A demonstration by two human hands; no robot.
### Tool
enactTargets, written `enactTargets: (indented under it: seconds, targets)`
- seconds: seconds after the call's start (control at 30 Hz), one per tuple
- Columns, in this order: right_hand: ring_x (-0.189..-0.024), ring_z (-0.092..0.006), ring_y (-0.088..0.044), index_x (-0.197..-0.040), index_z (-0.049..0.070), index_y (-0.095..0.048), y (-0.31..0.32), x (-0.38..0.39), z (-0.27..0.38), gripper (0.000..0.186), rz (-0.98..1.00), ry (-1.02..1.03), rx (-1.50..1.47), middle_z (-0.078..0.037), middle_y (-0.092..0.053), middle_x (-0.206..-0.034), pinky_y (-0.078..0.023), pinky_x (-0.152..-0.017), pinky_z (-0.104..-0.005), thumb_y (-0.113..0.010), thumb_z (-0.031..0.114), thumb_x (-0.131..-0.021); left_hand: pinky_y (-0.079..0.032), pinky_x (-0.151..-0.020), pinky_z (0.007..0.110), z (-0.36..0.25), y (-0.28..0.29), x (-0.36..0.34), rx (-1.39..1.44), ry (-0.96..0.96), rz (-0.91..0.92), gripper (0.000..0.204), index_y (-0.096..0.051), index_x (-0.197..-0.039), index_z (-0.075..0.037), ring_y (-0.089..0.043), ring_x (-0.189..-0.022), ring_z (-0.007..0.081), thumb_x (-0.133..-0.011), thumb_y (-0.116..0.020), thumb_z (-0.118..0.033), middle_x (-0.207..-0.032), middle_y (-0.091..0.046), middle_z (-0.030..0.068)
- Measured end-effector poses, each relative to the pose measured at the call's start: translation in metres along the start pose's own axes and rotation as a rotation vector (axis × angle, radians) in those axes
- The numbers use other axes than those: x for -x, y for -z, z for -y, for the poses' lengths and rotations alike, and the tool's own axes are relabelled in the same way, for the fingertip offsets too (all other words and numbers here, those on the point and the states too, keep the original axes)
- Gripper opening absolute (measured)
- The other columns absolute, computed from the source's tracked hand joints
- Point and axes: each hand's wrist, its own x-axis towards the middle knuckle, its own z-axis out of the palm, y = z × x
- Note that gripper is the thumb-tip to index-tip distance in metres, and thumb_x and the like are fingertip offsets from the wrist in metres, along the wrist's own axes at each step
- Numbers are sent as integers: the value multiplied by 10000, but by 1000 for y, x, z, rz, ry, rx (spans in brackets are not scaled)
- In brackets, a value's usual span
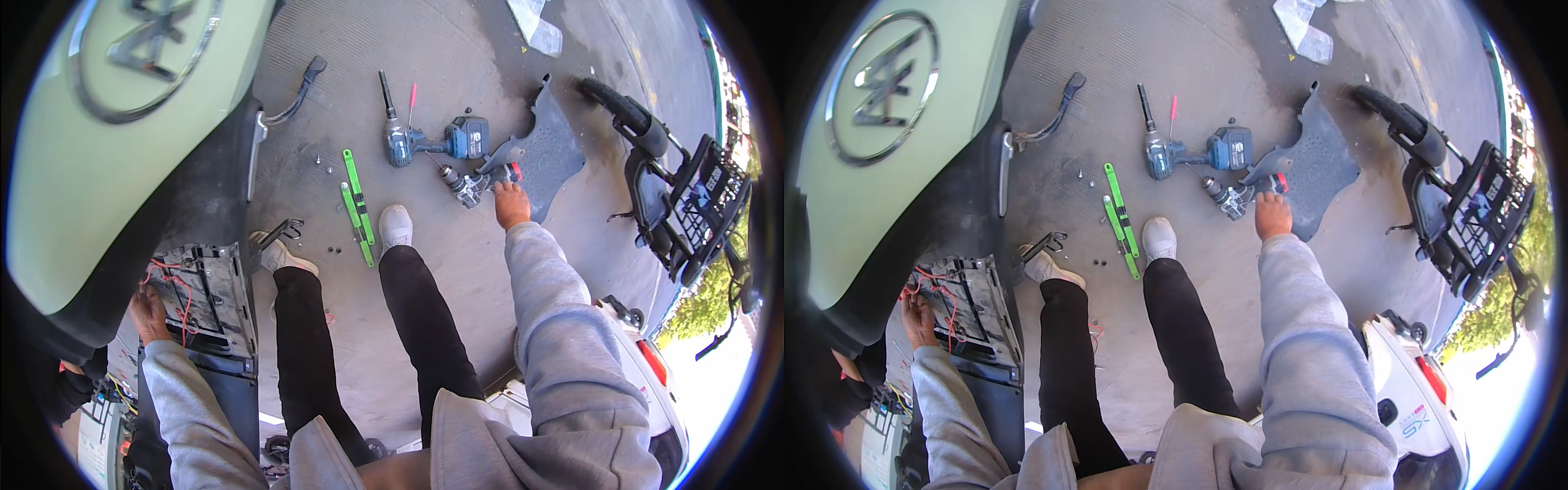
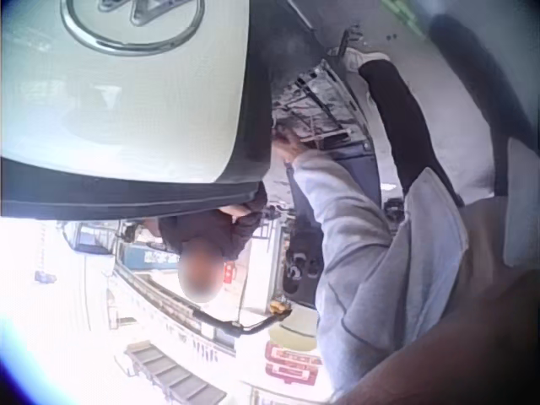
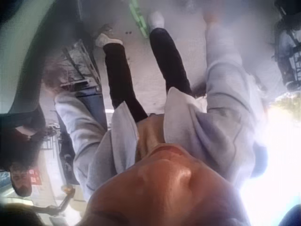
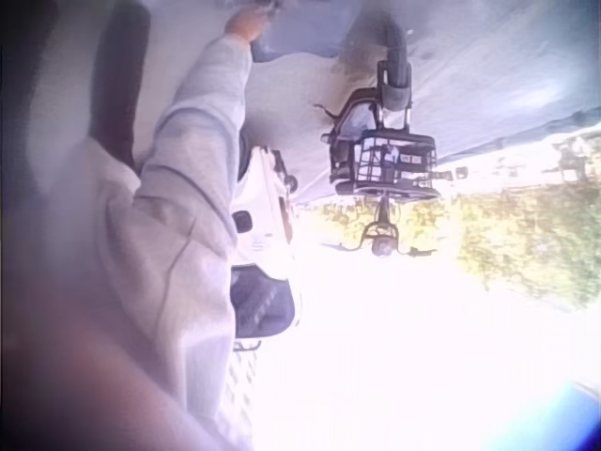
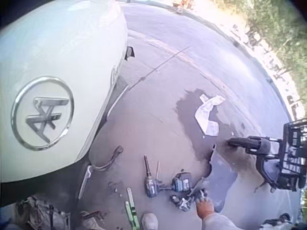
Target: The person uses a cordless drill to remove and reinstall screws on the scooter's battery compartment, then connects red and black wires to the battery terminals. They also use a green strap to secure the battery in place.
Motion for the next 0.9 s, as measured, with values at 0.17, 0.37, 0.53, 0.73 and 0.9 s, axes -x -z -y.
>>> enactTargets:
  seconds: [0.17, 0.37, 0.53, 0.73, 0.9]
  targets:
    - [-1023, -226, -568, -1033, 104, -560, -52, -59, -9, 180, -345, 390, 34, -66, -588, -994, -459, -866, -357, -529, 138, -859, -393, -597, 249, -28, -2, 4, -41, 39, -34, 174, -579, -1093, 25, -512, -728, 156, -1012, -480, -93, -965, -640, 100]
    - [-1110, -282, -556, -1228, 101, -509, -79, -60, -15, 373, -441, 506, 140, -103, -592, -1064, -429, -992, -391, -555, 112, -859, -421, -634, 274, -33, -4, 10, -25, 14, -15, 190, -568, -1096, 51, -484, -700, 166, -1016, -475, -94, -933, -627, 116]
    - [-1076, -283, -549, -1265, 133, -506, -77, -63, -3, 413, -177, 485, 222, -92, -591, -1081, -432, -933, -399, -573, 116, -858, -380, -604, 253, -20, -21, 18, -6, -25, 52, 147, -550, -1070, 16, -444, -664, 136, -1021, -457, -88, -947, -608, 88]
    - [-1000, -318, -614, -1195, 49, -498, -14, 2, 33, 518, 125, 415, 131, -136, -615, -1061, -492, -859, -429, -709, 153, -733, -352, -540, 233, 11, -54, 21, 3, -91, -246, 106, -582, -1032, -55, -452, -624, 101, -1010, -495, -111, -874, -616, 32]
    - [-934, -374, -664, -1248, 36, -487, 121, 115, 50, 624, 330, 418, -479, -199, -670, -988, -533, -825, -445, -731, 229, -706, -347, -489, 232, 28, -98, 36, 44, -94, -379, 63, -593, -890, -149, -479, -587, 89, -918, -636, -112, -745, -583, -26]
